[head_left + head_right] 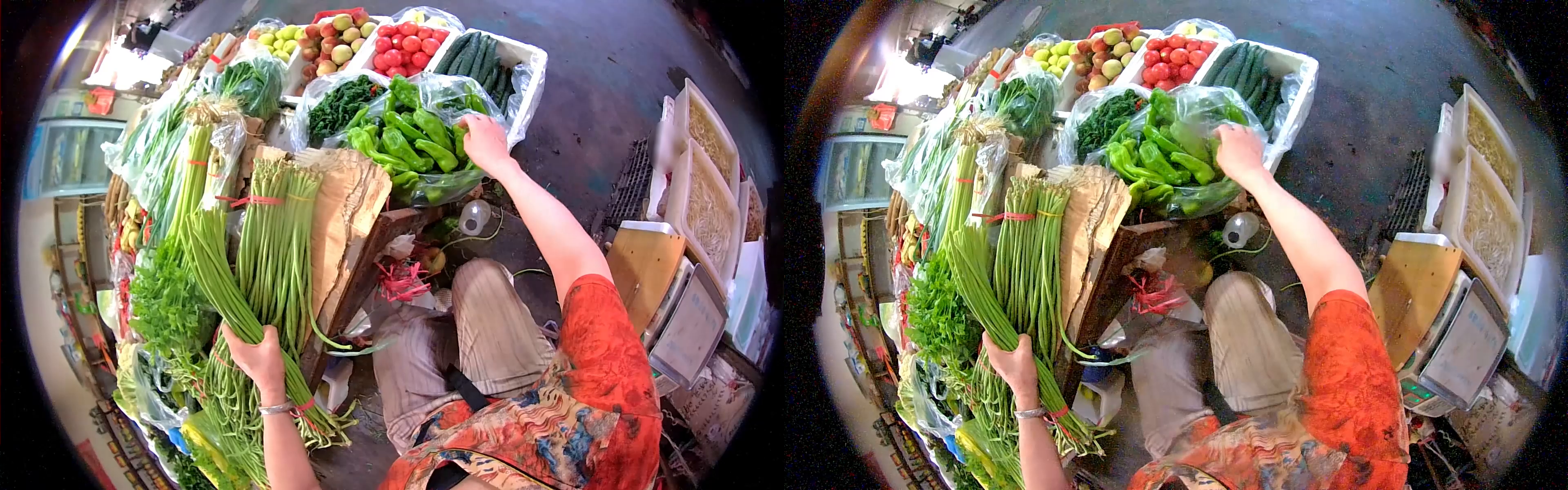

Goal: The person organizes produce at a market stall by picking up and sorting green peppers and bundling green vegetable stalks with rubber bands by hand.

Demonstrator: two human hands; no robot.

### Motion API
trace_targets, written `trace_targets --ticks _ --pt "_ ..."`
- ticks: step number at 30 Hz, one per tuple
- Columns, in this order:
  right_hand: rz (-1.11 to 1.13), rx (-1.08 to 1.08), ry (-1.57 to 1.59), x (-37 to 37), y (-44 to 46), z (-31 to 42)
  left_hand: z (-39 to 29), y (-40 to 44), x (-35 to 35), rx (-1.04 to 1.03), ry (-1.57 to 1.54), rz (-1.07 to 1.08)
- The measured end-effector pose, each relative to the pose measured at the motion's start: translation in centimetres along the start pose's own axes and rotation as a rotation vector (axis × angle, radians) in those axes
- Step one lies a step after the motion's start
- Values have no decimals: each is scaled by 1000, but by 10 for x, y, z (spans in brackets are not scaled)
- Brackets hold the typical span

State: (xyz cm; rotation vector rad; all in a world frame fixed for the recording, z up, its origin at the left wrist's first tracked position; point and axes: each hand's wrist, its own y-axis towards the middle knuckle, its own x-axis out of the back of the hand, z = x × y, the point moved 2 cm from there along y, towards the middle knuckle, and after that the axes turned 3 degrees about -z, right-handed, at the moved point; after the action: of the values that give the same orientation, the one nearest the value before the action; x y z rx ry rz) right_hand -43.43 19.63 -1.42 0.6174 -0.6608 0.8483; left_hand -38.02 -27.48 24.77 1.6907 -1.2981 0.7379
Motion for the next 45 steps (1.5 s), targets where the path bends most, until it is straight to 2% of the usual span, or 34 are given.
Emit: trace_targets --ticks 2,7,9,10,13,15,17,19,21,27,29,31,34,39,41,45 --pt "178 -138 -76 8 3 -4 1 0 0 -8 -17 -15" --pt "58 -62 -125 -6 4 -38 1 0 0 2 -20 -1" --pt "-211 -13 273 3 12 -31 5 1 1 15 -14 25" --pt "-87 -210 459 7 16 -35 5 1 1 14 -13 26" --pt "-166 -139 498 -2 23 -39 3 0 0 6 -11 6" --pt "-122 -178 554 -4 24 -37 2 0 2 18 -19 2" --pt "9 38 150 -15 23 -38 4 -1 0 38 -25 2" --pt "42 23 120 -20 23 -42 5 0 -1 39 -38 -15" --pt "-86 -43 -66 -29 31 -52 5 -2 -2 50 -45 -20" --pt "-6 -77 160 -36 63 -58 14 -1 0 67 -14 12" --pt "-68 -66 112 -38 66 -56 16 0 0 28 11 0" --pt "-32 -300 60 -37 72 -57 12 1 2 56 -25 -4" --pt "31 -496 -50 -37 78 -57 6 1 1 66 -5 26" --pt "-12 -473 -146 -43 81 -61 0 1 -1 10 -8 -32" --pt "-68 -383 48 -43 80 -70 1 1 -2 -6 -7 -36" --pt "-4 -332 684 -31 84 -83 5 -1 -4 -16 -18 -61"
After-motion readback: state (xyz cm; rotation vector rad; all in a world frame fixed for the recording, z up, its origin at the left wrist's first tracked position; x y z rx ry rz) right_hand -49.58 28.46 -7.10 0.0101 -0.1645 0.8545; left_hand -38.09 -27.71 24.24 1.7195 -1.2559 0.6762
